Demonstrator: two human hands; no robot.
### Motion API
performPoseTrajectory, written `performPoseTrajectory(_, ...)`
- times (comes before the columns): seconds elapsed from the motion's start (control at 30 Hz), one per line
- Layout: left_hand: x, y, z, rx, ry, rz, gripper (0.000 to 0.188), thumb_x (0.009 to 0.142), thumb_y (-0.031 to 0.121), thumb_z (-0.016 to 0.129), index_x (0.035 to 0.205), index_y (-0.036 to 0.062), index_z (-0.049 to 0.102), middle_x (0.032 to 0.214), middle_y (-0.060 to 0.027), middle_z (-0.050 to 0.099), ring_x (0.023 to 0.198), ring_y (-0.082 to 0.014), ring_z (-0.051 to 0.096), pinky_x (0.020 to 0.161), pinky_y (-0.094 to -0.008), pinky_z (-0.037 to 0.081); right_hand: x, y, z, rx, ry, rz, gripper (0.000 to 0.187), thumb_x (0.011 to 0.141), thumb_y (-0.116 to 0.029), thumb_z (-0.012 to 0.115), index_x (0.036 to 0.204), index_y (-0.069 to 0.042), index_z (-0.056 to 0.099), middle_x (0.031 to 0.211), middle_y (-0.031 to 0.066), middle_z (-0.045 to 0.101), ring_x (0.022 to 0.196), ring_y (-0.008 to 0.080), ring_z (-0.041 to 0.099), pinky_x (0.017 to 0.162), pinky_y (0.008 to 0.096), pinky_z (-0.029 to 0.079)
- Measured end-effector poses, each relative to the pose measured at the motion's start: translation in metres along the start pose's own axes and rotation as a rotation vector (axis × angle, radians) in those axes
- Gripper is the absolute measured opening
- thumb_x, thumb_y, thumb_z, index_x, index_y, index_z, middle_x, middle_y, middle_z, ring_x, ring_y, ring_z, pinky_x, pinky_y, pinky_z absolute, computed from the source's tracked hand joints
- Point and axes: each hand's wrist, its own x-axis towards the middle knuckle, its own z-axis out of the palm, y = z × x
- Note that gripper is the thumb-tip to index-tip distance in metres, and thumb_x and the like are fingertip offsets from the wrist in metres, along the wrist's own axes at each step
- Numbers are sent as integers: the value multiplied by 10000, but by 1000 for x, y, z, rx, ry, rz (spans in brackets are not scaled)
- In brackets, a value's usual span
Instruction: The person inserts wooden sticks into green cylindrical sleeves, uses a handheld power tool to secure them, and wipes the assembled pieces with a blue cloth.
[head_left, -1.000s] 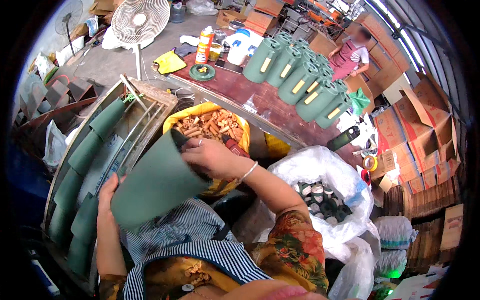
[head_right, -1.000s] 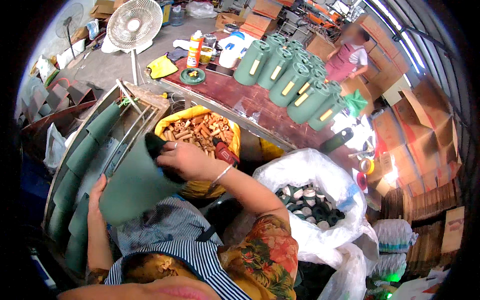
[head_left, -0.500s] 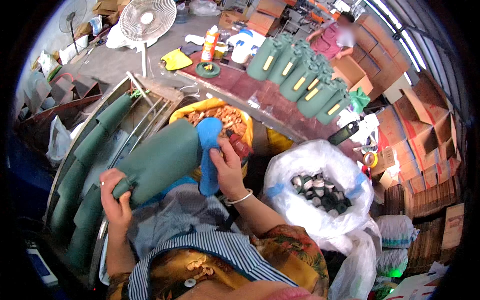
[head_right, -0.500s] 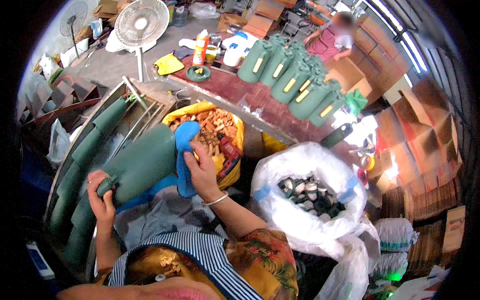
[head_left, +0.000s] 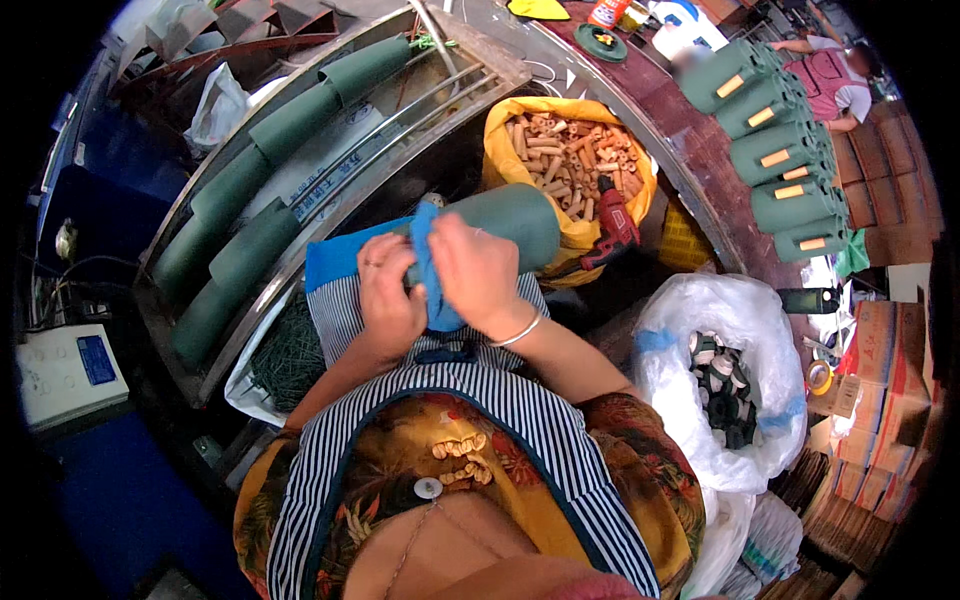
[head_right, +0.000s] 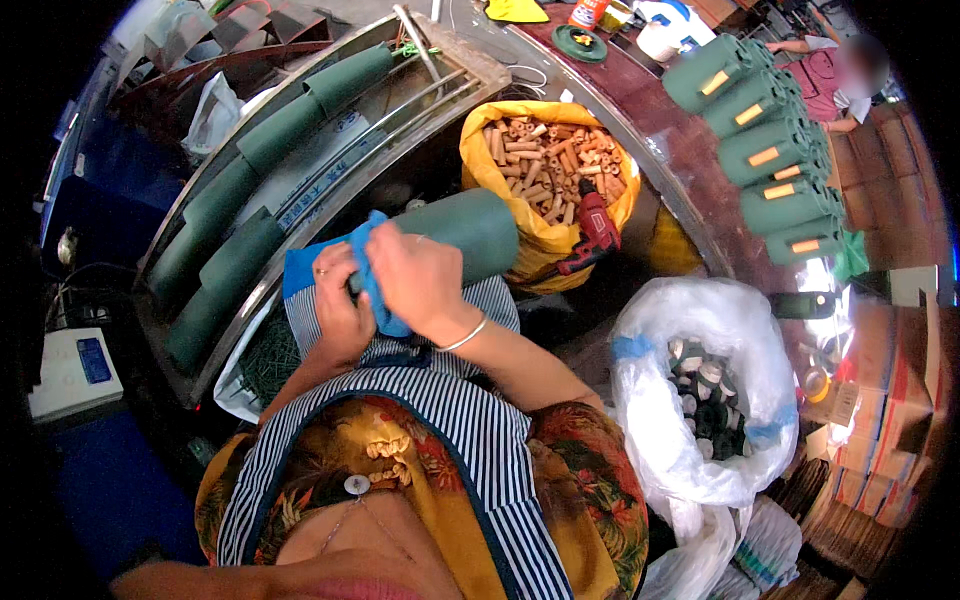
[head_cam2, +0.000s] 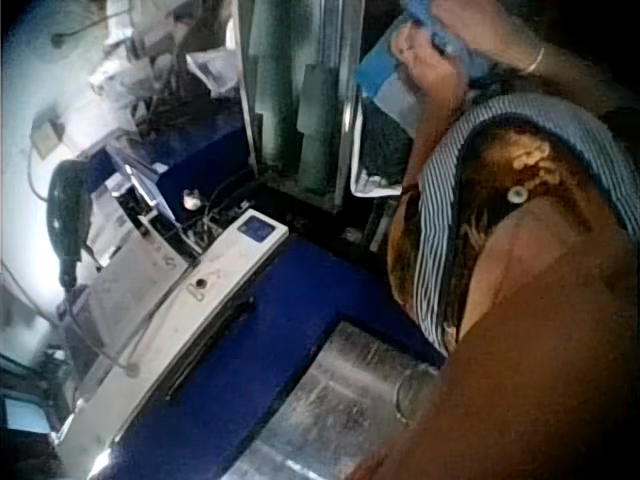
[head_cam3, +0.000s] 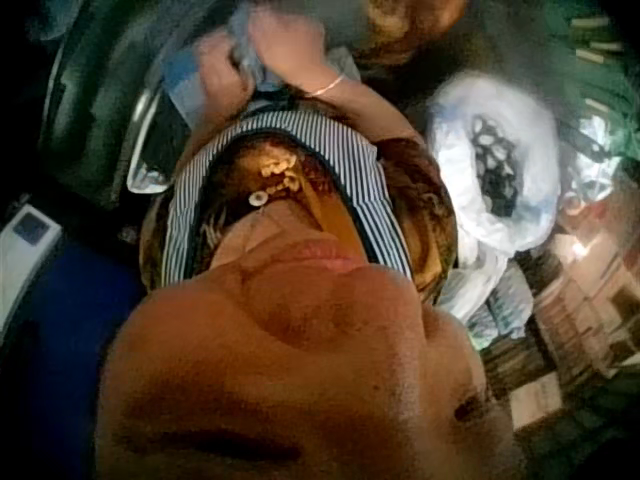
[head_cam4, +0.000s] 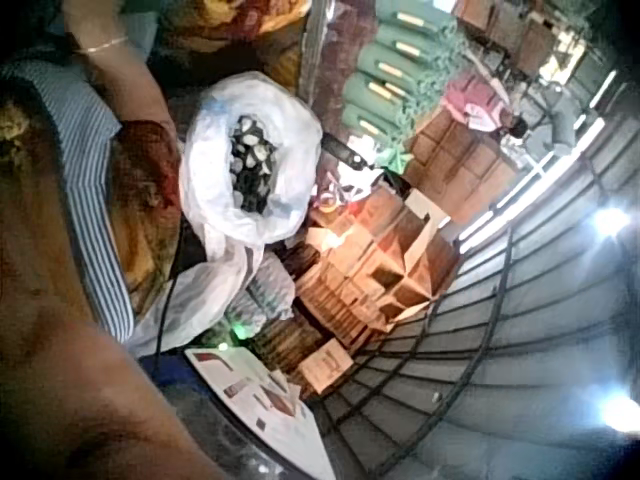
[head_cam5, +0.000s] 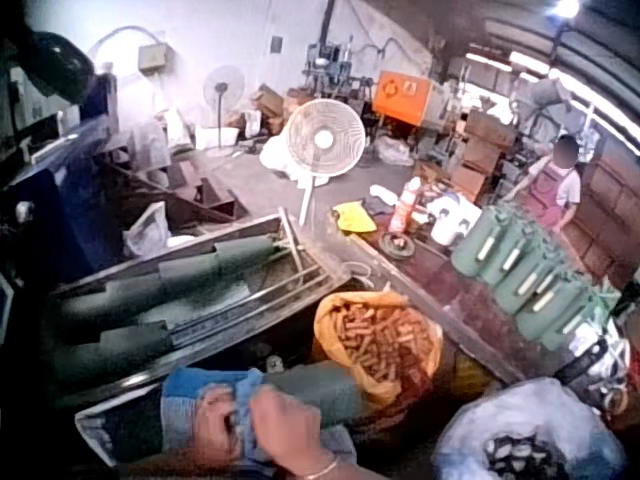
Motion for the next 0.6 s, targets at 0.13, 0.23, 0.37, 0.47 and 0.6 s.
performPoseTrajectory(0.13, 7, -26, -13, -167, 4, -435, 349, 826, -7, 601, 1153, 12, 480, 1034, -157, 571, 963, -283, 578, 894, -371, 445, 52, 60, -40, 510, 164, 269, 238, 971, -243, 535, 981, -22, 624, 818, 86, 636, 743, 165, 596, 673, 312, 485)
performPoseTrajectory(0.23, 8, -57, -29, -503, 88, -716, 241, 923, 11, 485, 1161, 22, 452, 955, -88, 560, 882, -158, 552, 862, -281, 443, 97, 115, -80, 360, 395, 70, 193, 948, -179, 563, 1039, -47, 670, 895, 76, 681, 813, 172, 607, 765, 319, 495)
performPoseTrajectory(0.37, -17, -85, -29, -576, 77, -729, 230, 936, 28, 463, 1164, 31, 430, 936, -90, 534, 867, -167, 515, 896, -329, 414, 141, 214, -56, -130, 200, -299, 157, 832, -114, 648, 974, -77, 708, 999, 44, 711, 964, 263, 607, 834, 370, 499)
performPoseTrajectory(0.47, -32, -97, -23, -623, 41, -702, 225, 939, 58, 474, 1158, 41, 426, 936, -100, 521, 867, -182, 504, 926, -386, 391, 145, 284, 14, -292, -184, -80, 188, 859, -288, 645, 1025, -229, 711, 1110, -36, 690, 1143, 247, 554, 988, 498, 389)
performPoseTrajectory(0.6, -33, -99, -21, -587, 12, -689, 266, 925, 116, 522, 1160, 32, 430, 964, -105, 531, 840, -169, 496, 950, -412, 379, 92, 326, 57, -511, -429, 85, 377, 866, -273, 584, 1243, -281, 583, 1405, 27, 485, 1285, 330, 432, 1003, 559, 374)
